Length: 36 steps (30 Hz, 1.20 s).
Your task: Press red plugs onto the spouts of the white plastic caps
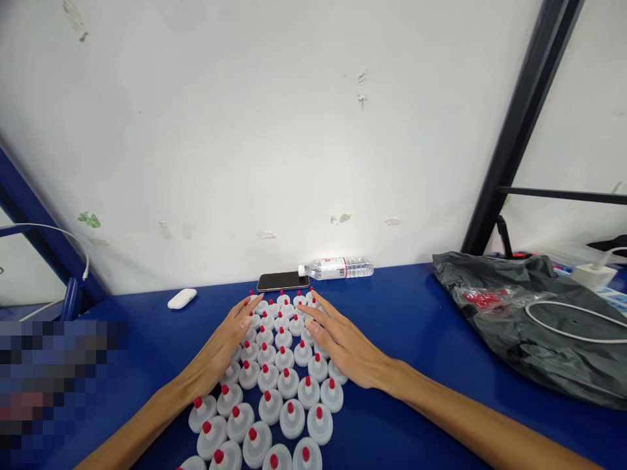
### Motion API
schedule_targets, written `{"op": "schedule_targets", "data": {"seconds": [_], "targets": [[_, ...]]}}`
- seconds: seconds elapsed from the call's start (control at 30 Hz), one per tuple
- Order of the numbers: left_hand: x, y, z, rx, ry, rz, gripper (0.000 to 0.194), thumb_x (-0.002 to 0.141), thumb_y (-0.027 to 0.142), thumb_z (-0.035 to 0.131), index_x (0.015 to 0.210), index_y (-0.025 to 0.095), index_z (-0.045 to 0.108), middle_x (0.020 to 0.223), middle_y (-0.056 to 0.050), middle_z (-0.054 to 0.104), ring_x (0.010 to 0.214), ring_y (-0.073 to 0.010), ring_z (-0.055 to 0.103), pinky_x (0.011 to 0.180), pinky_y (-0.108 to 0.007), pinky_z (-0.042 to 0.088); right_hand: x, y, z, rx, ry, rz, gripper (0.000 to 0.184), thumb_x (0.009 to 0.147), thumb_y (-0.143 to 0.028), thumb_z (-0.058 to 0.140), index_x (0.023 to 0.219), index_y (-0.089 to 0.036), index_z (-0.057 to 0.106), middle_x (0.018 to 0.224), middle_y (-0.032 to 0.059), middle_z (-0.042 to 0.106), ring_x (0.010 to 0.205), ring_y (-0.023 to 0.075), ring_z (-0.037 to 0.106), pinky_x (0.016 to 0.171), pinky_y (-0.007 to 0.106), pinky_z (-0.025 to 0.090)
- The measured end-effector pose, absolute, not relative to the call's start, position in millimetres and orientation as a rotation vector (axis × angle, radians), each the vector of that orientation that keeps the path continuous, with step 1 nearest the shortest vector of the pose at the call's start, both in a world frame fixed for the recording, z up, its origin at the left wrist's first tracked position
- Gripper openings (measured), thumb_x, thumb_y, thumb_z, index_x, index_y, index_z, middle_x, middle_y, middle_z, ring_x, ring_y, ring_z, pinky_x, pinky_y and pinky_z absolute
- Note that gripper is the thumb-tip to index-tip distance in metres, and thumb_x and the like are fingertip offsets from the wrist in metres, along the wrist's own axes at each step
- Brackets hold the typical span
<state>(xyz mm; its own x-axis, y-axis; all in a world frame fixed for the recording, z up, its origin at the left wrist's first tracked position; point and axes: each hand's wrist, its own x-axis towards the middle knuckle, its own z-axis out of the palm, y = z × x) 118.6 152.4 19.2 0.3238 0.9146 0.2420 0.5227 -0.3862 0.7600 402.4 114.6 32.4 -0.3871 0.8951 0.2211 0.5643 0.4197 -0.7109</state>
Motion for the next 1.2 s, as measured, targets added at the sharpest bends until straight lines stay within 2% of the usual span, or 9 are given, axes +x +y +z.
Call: {"op": "schedule_targets", "data": {"seconds": [0.33, 0.5, 0.67, 0.97, 1.2], "targets": [[119.0, 152.2, 19.9, 2.046, 1.292, 0.867, 0.062, 0.102, 0.065, 0.028, 0.157, 0.037, 0.038, 0.171, -0.002, 0.023, 0.160, -0.0278, 0.008, 0.128, -0.056, 0.010, 402.0, 115.2, 31.0, -1.207, -2.114, 0.698, 0.059, 0.107, -0.063, 0.027, 0.158, -0.036, 0.040, 0.173, -0.0022, 0.014, 0.157, 0.0319, 0.019, 0.126, 0.060, 0.020], [118.9, 153.2, 18.5, 2.051, 1.292, 0.892, 0.063, 0.102, 0.065, 0.028, 0.157, 0.035, 0.038, 0.170, -0.003, 0.026, 0.159, -0.0283, 0.015, 0.128, -0.056, 0.013, 401.4, 114.3, 32.2, -1.216, -2.088, 0.710, 0.060, 0.106, -0.064, 0.027, 0.157, -0.036, 0.043, 0.171, -0.0003, 0.023, 0.157, 0.0317, 0.020, 0.126, 0.060, 0.021], [117.5, 154.6, 19.3, 2.070, 1.284, 0.931, 0.064, 0.103, 0.064, 0.027, 0.156, 0.031, 0.041, 0.167, -0.006, 0.032, 0.156, -0.0285, 0.025, 0.127, -0.055, 0.020, 402.4, 115.7, 31.4, -1.194, -2.089, 0.703, 0.062, 0.106, -0.064, 0.025, 0.158, -0.033, 0.042, 0.171, 0.0002, 0.024, 0.157, 0.0298, 0.021, 0.127, 0.058, 0.019], [111.5, 158.0, 24.7, 2.170, 1.235, 0.984, 0.061, 0.104, 0.059, 0.026, 0.156, 0.030, 0.042, 0.167, -0.001, 0.036, 0.157, -0.0270, 0.023, 0.130, -0.051, 0.016, 404.8, 111.0, 37.5, -1.195, -1.931, 0.727, 0.062, 0.106, -0.066, 0.019, 0.153, -0.038, 0.049, 0.168, -0.0024, 0.032, 0.155, 0.0295, 0.028, 0.127, 0.057, 0.020], [113.9, 155.3, 20.3, 2.152, 1.277, 0.938, 0.059, 0.104, 0.060, 0.031, 0.155, 0.033, 0.043, 0.168, -0.001, 0.032, 0.156, -0.0288, 0.024, 0.128, -0.055, 0.017, 403.1, 112.2, 35.7, -1.185, -1.938, 0.756, 0.061, 0.106, -0.064, 0.020, 0.151, -0.037, 0.051, 0.168, -0.0016, 0.032, 0.154, 0.0286, 0.029, 0.127, 0.056, 0.020]]}}
